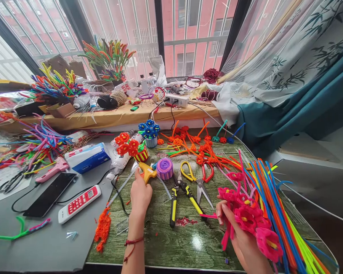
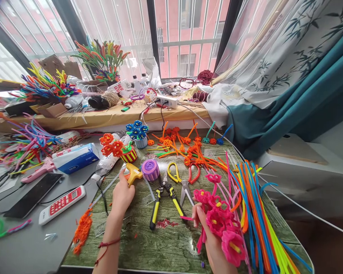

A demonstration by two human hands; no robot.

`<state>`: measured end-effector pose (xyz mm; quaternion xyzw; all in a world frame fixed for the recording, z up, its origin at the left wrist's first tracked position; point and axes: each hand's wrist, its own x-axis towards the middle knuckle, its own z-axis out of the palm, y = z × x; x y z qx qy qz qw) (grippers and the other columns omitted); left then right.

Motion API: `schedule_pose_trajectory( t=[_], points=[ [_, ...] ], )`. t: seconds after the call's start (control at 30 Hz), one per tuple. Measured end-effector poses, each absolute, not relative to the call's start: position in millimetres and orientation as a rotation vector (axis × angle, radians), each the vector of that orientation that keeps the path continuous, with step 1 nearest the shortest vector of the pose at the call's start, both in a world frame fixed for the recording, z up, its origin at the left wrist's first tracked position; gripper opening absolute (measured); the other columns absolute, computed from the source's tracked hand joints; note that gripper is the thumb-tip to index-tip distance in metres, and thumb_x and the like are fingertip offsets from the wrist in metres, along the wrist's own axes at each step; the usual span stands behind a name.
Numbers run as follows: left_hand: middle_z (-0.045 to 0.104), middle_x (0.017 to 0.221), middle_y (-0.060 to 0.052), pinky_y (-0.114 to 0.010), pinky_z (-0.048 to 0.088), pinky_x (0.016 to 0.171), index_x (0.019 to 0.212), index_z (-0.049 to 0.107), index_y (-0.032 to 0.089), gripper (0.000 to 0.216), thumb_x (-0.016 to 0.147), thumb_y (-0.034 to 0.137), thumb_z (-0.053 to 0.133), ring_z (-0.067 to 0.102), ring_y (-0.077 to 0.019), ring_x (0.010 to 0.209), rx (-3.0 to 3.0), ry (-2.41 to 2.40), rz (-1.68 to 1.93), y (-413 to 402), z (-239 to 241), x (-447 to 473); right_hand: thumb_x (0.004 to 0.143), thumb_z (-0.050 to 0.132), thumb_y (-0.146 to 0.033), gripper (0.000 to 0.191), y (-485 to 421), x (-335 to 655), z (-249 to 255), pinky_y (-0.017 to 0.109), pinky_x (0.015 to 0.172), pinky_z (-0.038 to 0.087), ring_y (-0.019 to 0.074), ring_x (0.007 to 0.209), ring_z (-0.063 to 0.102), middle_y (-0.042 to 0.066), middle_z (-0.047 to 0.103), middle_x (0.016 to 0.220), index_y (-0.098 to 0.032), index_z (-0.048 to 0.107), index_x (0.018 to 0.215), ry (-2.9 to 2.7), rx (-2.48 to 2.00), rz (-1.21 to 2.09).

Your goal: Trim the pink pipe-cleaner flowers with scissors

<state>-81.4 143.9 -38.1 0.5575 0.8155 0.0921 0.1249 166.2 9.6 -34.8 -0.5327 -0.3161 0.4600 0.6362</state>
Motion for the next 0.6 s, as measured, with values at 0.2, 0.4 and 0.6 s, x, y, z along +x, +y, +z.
schedule_pose_trajectory(
  t=[0.2, 0.4, 0.6],
  points=[
    [0.069, 0.126, -0.009, -0.045, 0.061, 0.091, 0.133, 0.06, 0.018, 0.039, 0.099, 0.036, 0.067, 0.071, -0.0223, 0.105, 1.628, 2.481, 0.229, 133, -38, -85, 0.085, 0.08, -0.053, 0.025, 11, 170, -39, 0.029, 0.063, 0.045, 0.0183, 0.068, 0.047, -0.001, 0.056, 0.075, -0.029, 0.071, 0.089, -0.719, -1.221, 1.049],
    [0.068, 0.129, -0.009, -0.047, 0.06, 0.093, 0.132, 0.061, 0.018, 0.039, 0.098, 0.036, 0.067, 0.07, -0.0238, 0.11, 1.745, 2.574, 0.162, 131, -39, -82, 0.084, 0.079, -0.053, 0.031, 11, 172, -34, 0.03, 0.065, 0.05, 0.0182, 0.064, 0.05, -0.001, 0.056, 0.071, -0.028, 0.066, 0.073, -0.758, -1.256, 1.07],
    [0.064, 0.137, -0.011, -0.054, 0.056, 0.102, 0.136, 0.059, 0.019, 0.043, 0.098, 0.036, 0.068, 0.065, -0.028, 0.121, 1.835, 2.664, 0.168, 115, -29, -74, 0.082, 0.079, -0.05, 0.031, 15, 181, -27, 0.034, 0.06, 0.052, 0.0203, 0.061, 0.054, 0.001, 0.058, 0.067, -0.028, 0.065, 0.065, -0.806, -1.303, 1.059]
  ],
)
